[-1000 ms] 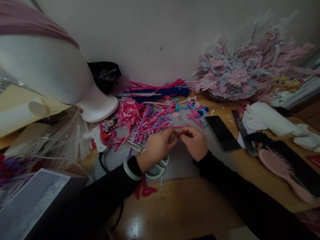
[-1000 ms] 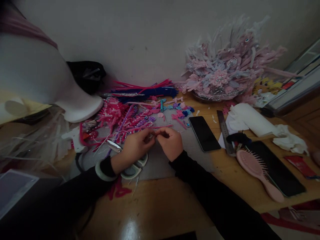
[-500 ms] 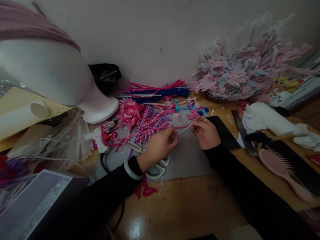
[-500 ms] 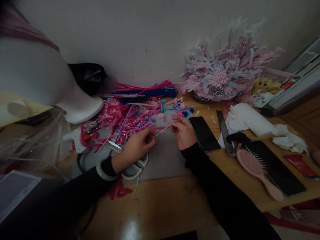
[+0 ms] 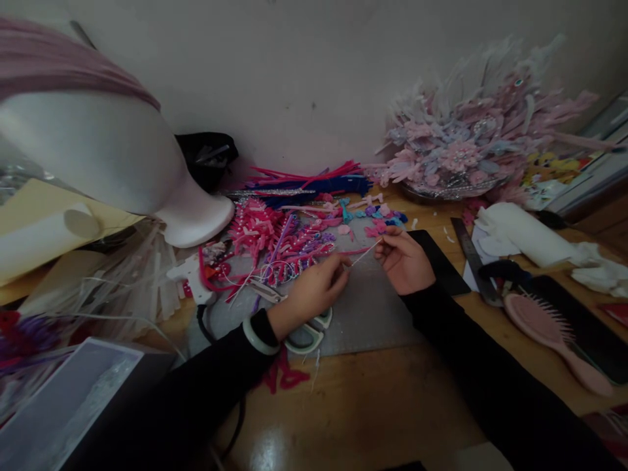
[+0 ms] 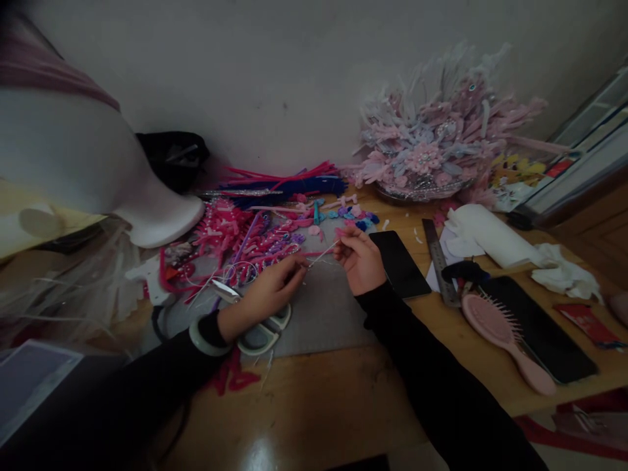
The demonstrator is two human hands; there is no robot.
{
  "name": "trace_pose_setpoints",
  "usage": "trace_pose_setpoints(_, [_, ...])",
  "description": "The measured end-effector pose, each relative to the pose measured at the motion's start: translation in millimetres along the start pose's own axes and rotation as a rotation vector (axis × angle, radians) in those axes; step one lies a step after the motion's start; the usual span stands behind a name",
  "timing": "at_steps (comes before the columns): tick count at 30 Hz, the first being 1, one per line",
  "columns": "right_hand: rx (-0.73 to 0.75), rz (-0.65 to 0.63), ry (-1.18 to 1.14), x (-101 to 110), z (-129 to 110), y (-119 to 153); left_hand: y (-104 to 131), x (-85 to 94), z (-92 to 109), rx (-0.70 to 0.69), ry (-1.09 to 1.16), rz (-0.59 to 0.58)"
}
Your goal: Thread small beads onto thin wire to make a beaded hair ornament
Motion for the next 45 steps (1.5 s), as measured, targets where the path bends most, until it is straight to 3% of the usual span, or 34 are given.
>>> trace_pose_setpoints(7, [0.011, 0.139, 0.180, 6, 4, -5, -9, -0.7, -9, 0.074, 0.333, 0.041])
trace_pose_setpoints(10, [0.166, 0.157, 0.432, 10, 6, -7, -13, -1.1, -14, 0.160, 0.499, 0.054])
trace_pose_setpoints(12, [0.408, 0.085, 0.685, 8, 5, -5, -14, -0.9, -16, 0.210, 0.577, 0.060])
trace_pose_setpoints(15, [0.762, -0.166, 1.092, 2, 5, 4, -15, -0.2, -15, 0.241, 0.629, 0.054])
trace_pose_setpoints(18, [0.900, -0.322, 1.357, -3, 10, 12, -14, 0.7, -13, 0.222, 0.641, 0.032])
trace_pose_setpoints(21, [0.891, -0.350, 1.430, -4, 16, 14, -14, 1.3, -11, 0.202, 0.639, 0.019])
trace_pose_setpoints(31, [0.820, -0.310, 1.322, -3, 16, 11, -14, 1.9, -10, 0.235, 0.614, 0.040])
trace_pose_setpoints(41, [0.870, -0.299, 1.317, -6, 16, 16, -14, 0.2, -12, 0.175, 0.652, 0.051])
trace_pose_setpoints(45, [0.928, -0.174, 1.361, -3, 8, 15, -13, 0.5, -12, 0.199, 0.672, 0.083])
Point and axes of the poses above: each hand's wrist, its own y-axis away from the middle knuckle, its own x-axis out of the back of the hand, z = x × y, the point moved 1 cm from there along -y, towards the middle knuckle, and after that the axes turned 2 degrees about y, right-handed, at the moved point
